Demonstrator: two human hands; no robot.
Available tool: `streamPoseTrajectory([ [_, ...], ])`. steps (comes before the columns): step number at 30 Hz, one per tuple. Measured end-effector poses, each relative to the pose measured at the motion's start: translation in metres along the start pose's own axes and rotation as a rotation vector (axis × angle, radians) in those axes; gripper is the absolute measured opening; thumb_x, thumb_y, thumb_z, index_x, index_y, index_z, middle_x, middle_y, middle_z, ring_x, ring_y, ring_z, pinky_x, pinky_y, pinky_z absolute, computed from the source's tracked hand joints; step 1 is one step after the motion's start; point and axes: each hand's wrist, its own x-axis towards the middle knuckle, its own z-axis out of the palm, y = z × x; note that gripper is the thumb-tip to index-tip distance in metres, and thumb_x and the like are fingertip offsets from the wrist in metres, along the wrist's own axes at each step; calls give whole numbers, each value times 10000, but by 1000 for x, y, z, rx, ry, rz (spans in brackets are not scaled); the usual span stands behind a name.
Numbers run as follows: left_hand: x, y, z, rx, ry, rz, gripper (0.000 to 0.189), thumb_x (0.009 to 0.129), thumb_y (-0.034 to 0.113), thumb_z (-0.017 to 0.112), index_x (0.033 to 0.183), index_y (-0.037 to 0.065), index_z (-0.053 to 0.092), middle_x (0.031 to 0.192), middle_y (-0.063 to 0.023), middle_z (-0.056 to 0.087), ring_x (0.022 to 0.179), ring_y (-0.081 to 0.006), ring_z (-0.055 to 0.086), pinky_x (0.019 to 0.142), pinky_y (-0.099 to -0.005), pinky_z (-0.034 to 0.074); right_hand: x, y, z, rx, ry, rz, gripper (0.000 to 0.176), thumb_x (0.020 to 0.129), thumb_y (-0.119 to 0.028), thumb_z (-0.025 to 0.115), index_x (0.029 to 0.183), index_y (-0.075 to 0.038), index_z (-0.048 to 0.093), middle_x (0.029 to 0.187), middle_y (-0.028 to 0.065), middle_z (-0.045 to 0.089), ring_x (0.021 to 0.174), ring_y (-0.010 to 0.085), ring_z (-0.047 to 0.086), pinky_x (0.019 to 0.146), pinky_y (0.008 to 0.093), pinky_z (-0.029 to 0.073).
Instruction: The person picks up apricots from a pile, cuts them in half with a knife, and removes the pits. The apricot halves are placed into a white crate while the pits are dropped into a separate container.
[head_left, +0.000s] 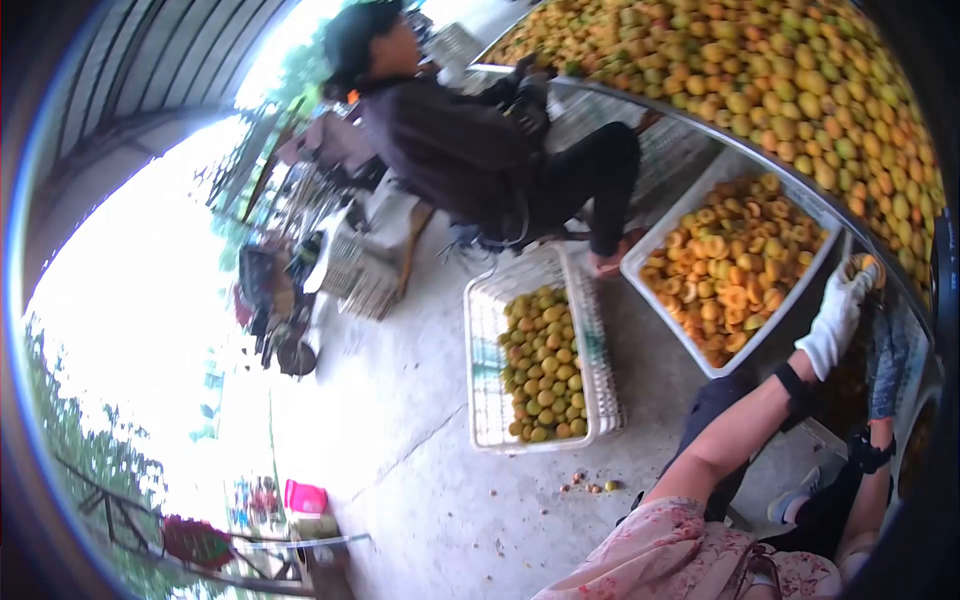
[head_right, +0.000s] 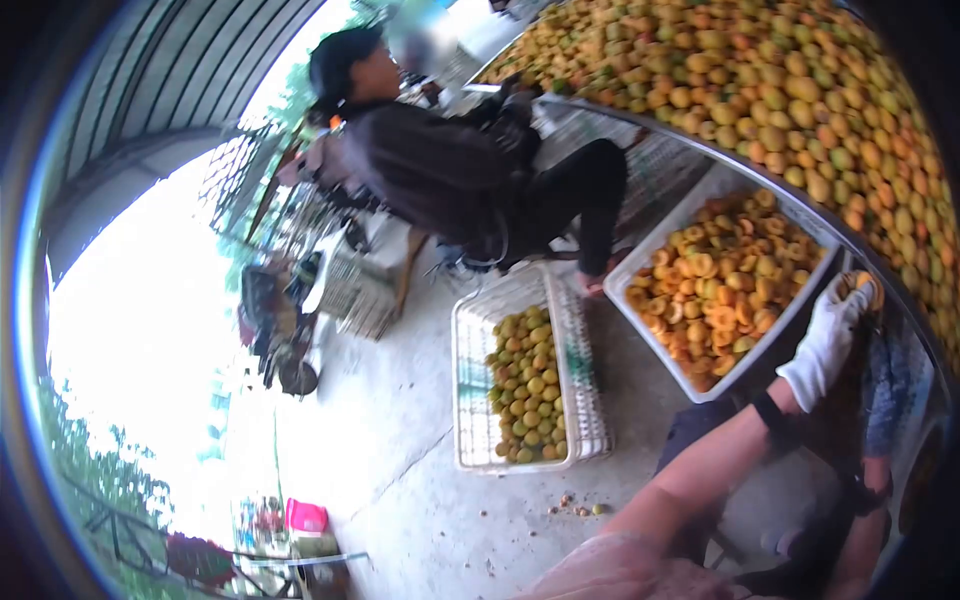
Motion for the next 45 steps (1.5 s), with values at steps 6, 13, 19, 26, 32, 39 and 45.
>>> streamPoseTrajectory([
  [6, 8, -1, -14, -139, 57, -89, 218, 900, 124, 573, 1093, 34, 524, 921, 25, 571, 798, -67, 504, 703, -211, 417, 109, -115, -85, 145, -175, -82, 403, 921, -146, 418, 1288, 14, 469, 1250, 162, 528, 1175, 279, 481, 1091, 413, 267],
  [13, 4, 0, -16, -4, 9, -200, 301, 892, 72, 535, 1188, 45, 491, 939, -3, 566, 808, -87, 519, 705, -237, 444, 244, -299, -161, -174, 135, 129, 359, 906, -228, 515, 1196, -19, 543, 1148, 140, 586, 1057, 256, 555, 953, 357, 387],
  [19, 10, -26, -14, -70, 218, -71, 354, 897, 100, 550, 1228, 16, 460, 985, -31, 569, 880, -109, 517, 770, -246, 439, 86, -41, 91, -430, 445, 356, 337, 893, -299, 598, 1117, -48, 607, 1061, 122, 635, 956, 236, 618, 835, 309, 489],
  [26, -13, 68, 3, -40, 78, -109, 339, 915, 78, 558, 1228, -9, 461, 1069, -41, 564, 915, -105, 529, 807, -226, 436, 182, -224, -65, 888, -19, 1078, 337, 883, -237, 614, 1160, -51, 565, 979, 43, 635, 816, 134, 585, 727, 246, 470],
  [32, -28, 100, 6, 548, 14, 27, 202, 934, 79, 485, 1114, 13, 547, 1050, -43, 617, 982, -111, 569, 861, -251, 448, 65, -60, -125, 1552, -132, 1023, 242, 890, -176, 625, 1102, -62, 601, 728, -38, 577, 535, 11, 463, 429, 165, 318],
  [39, -33, 57, 34, 756, -330, -85, 454, 809, -31, 615, 1252, 6, 521, 1241, -100, 532, 1126, -158, 500, 956, -285, 403, 71, -43, -119, 1519, -235, 1038, 215, 825, -237, 696, 970, -83, 655, 694, -40, 570, 534, 30, 485, 449, 185, 361],
  [45, -39, 35, 54, 556, -140, -178, 384, 803, -72, 585, 1184, -41, 547, 1095, -90, 582, 926, -134, 559, 820, -251, 475, 60, -27, -108, 1677, -105, 1132, 182, 793, -230, 723, 898, -91, 670, 673, -57, 531, 560, 27, 484, 479, 184, 380],
])
